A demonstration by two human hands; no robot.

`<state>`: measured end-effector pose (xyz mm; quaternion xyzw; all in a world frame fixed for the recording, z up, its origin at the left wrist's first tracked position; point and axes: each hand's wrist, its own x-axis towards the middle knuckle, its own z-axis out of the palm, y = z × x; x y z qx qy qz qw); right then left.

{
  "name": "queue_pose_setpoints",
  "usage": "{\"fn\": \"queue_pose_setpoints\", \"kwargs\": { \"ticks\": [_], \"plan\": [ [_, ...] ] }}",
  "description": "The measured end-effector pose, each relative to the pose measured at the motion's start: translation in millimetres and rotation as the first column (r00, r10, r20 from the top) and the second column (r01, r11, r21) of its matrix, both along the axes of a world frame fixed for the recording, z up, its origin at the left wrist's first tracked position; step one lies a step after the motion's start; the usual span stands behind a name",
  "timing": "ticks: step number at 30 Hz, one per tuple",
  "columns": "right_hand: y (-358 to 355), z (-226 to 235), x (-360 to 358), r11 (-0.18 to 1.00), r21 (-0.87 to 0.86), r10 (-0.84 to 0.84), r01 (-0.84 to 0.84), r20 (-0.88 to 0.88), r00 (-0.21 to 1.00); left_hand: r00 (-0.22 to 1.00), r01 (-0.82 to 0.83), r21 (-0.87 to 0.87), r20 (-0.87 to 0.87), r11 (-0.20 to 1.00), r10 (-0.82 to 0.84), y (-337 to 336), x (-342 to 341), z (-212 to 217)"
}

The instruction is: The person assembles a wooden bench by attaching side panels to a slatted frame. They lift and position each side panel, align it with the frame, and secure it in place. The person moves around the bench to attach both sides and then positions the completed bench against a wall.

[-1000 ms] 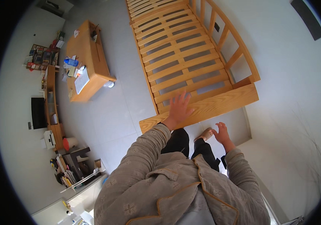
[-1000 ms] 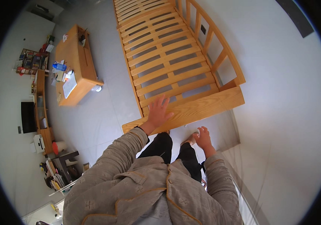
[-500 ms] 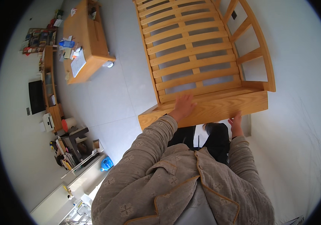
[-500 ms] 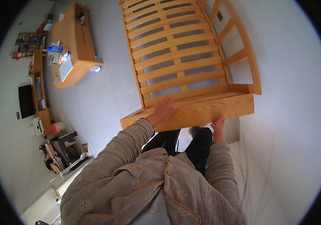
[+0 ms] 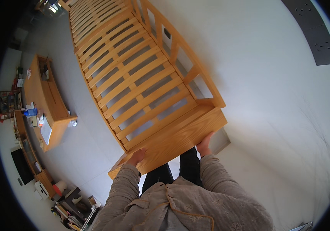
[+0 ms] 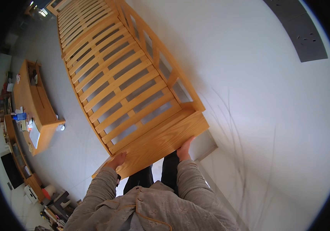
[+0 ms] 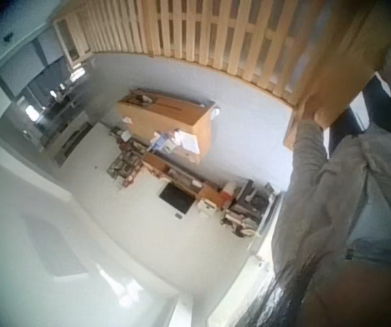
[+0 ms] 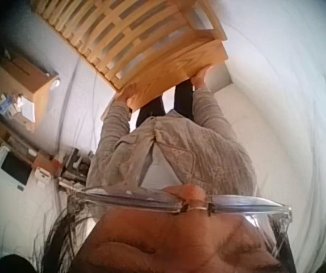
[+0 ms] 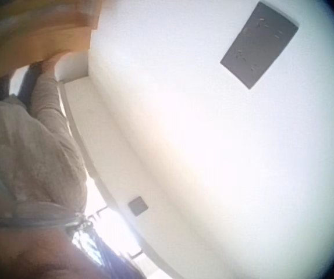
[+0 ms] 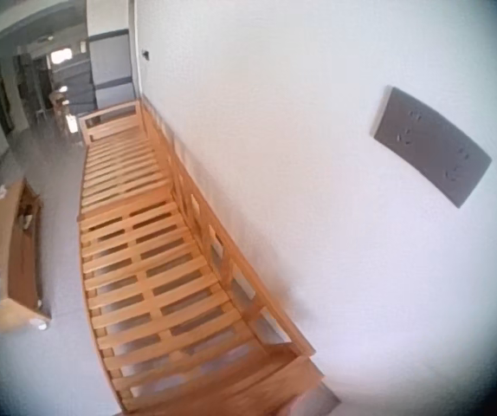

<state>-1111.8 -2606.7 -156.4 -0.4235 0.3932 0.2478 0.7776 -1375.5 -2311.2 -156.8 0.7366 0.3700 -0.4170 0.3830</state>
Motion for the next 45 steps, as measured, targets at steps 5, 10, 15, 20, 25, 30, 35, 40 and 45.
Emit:
{"fn": "queue_pose_setpoints", "kwargs": {
  "ticks": [5, 10, 15, 20, 25, 30, 35, 40, 45],
  "plan": [
    [-3.3, 9.2, 1.0, 0.994, 0.103, 0.030, -0.024, -0.054, 0.998, 0.995, 0.060, 0.061, -0.079, 0.996, -0.055, -0.5, 1.5, 3.4],
    [-3.2, 18.4, 10.0, 0.997, 0.066, 0.051, -0.041, -0.170, 0.984, 0.988, 0.066, -0.011, -0.139, 0.998, -0.067, -0.4, 14.0, 10.0],
    [-6.5, 11.7, 18.9, 0.993, 0.077, 0.092, -0.084, -0.098, 0.991, 0.975, 0.195, -0.049, -0.101, 0.980, -0.199, -0.4, 12.3, 3.9],
    [-1.8, 24.2, 27.8, 0.986, 0.048, 0.164, -0.161, -0.072, 0.984, 0.982, 0.172, -0.046, -0.072, 0.984, -0.175, -2.4, 18.5, 13.9],
    [0.7, 29.5, 33.1, 0.986, 0.062, 0.162, -0.157, -0.089, 0.983, 0.985, 0.165, -0.021, -0.055, 0.986, -0.166, -1.9, 29.7, 24.5],
    [5.4, 33.9, 35.4, 0.988, 0.071, 0.142, -0.134, -0.120, 0.983, 0.988, 0.118, -0.014, -0.098, 0.993, -0.119, 3.2, 8.1, -2.5],
    [1.5, 27.1, 36.2, 0.987, 0.067, 0.153, -0.147, -0.111, 0.982, 0.994, 0.051, 0.004, -0.102, 0.999, -0.050, -1.9, 29.8, 18.9],
    [-3.7, 24.5, 37.6, 0.988, 0.065, 0.144, -0.137, -0.130, 0.981, 0.991, 0.104, -0.001, -0.086, 0.995, -0.104, -4.3, 38.5, 33.0],
    [8.4, 54.3, 42.5, 0.990, 0.022, 0.143, -0.141, -0.142, 0.979, 0.970, 0.220, -0.019, -0.100, 0.975, -0.221, -0.4, 16.5, 0.8]
  ]
}}
